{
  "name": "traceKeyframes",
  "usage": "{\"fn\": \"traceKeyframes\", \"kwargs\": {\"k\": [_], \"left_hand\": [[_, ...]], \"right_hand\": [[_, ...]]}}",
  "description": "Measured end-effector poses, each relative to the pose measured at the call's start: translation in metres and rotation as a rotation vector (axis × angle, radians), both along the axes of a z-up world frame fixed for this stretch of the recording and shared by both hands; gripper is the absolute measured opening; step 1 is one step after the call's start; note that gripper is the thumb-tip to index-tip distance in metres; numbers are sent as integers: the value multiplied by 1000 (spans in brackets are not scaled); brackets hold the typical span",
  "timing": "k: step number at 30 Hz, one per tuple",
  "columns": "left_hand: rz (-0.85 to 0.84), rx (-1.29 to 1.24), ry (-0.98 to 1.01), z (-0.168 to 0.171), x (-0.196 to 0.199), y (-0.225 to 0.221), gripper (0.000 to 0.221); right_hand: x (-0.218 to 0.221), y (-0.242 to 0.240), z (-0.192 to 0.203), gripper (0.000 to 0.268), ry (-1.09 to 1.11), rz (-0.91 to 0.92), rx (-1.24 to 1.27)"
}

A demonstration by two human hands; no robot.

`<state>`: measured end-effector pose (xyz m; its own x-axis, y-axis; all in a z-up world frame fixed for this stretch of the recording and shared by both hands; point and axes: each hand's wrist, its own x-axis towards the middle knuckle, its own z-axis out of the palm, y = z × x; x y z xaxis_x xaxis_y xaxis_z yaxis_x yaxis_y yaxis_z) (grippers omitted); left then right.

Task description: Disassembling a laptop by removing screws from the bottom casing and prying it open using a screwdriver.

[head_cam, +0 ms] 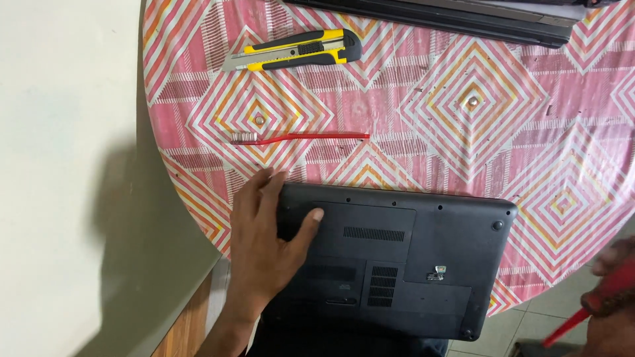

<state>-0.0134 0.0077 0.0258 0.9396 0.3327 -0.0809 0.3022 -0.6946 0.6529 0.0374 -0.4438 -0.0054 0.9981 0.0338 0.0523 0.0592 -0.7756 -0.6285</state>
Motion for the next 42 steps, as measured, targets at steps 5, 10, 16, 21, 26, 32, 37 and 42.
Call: {"fn": "traceKeyframes", "kwargs": {"k": [5, 10, 16, 21, 26, 32, 37, 42], "left_hand": [[141, -137, 187, 2, -27, 3, 71], [167, -108, 98, -11, -22, -3, 58], [296, -476, 61, -10, -20, -8, 43], [232, -583, -128, 32, -5, -11, 45], [-13, -663, -473, 45, 32, -9, 51], [-152, -583, -608, 47, 47, -11, 50], [-194, -545, -745, 38, 49, -13, 50], [-213, -515, -805, 21, 31, -13, 46]], "right_hand": [[14, 110, 63, 40, 632, -324, 38], [7, 135, 56, 60, 755, -377, 85], [-1, 118, 50, 46, 757, -330, 257], [-13, 89, 58, 41, 705, -430, 177], [-18, 83, 78, 52, 288, -357, 49], [-12, 27, 40, 40, -9, -207, 243], [0, 53, 66, 47, -304, 59, 208], [-3, 61, 54, 25, -543, 122, 126]]}}
